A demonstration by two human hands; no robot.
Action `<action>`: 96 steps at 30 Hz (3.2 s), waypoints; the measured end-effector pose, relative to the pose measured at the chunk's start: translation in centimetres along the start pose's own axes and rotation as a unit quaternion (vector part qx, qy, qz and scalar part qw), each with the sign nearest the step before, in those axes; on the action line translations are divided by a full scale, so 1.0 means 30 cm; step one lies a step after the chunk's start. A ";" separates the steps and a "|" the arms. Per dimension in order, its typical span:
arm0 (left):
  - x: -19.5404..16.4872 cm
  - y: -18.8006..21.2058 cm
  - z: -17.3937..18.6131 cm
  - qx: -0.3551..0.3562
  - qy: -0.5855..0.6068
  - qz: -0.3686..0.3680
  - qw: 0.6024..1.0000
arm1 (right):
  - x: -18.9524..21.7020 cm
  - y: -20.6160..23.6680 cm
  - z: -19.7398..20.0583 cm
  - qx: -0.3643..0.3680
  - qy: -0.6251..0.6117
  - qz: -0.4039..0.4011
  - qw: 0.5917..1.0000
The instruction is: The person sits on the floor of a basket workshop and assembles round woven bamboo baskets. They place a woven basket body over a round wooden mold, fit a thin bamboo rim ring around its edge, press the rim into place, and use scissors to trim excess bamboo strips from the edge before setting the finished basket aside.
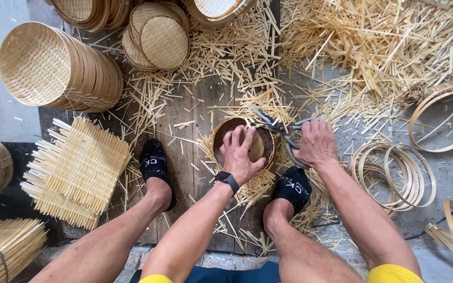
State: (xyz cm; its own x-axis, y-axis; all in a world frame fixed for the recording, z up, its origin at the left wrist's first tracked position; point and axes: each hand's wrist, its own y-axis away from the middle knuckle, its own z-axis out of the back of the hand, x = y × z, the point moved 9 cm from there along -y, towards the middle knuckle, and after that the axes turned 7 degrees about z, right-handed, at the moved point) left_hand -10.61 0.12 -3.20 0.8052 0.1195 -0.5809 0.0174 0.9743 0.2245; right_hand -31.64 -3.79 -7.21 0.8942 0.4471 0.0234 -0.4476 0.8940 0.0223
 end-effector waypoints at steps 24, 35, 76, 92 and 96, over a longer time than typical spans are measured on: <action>0.001 -0.029 0.054 0.036 -0.054 -0.053 0.996 | -0.073 0.038 -0.166 0.169 -0.019 -0.012 0.985; 0.034 -0.016 0.007 0.052 -0.093 -0.061 0.993 | -0.002 -0.026 -0.078 0.079 0.009 -0.001 0.997; 0.184 -0.052 -0.045 0.128 -0.035 0.170 0.976 | -0.267 0.114 -0.060 -0.031 -0.036 -0.262 0.964; 0.224 -0.258 -0.051 0.008 0.155 0.276 0.949 | 0.060 0.066 -0.224 0.091 -0.573 -0.350 0.735; 0.204 -0.262 -0.029 -0.052 0.129 0.242 0.960 | 0.060 0.043 -0.219 0.095 -0.533 -0.332 0.772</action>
State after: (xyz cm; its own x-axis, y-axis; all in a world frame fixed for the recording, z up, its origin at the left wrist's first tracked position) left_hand -6.32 -6.65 -9.19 0.5306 0.5933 -0.6054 -0.3920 0.8050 0.4453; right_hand -30.53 -1.63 -13.70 0.4549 -0.4778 0.7515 0.0216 0.8495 0.5271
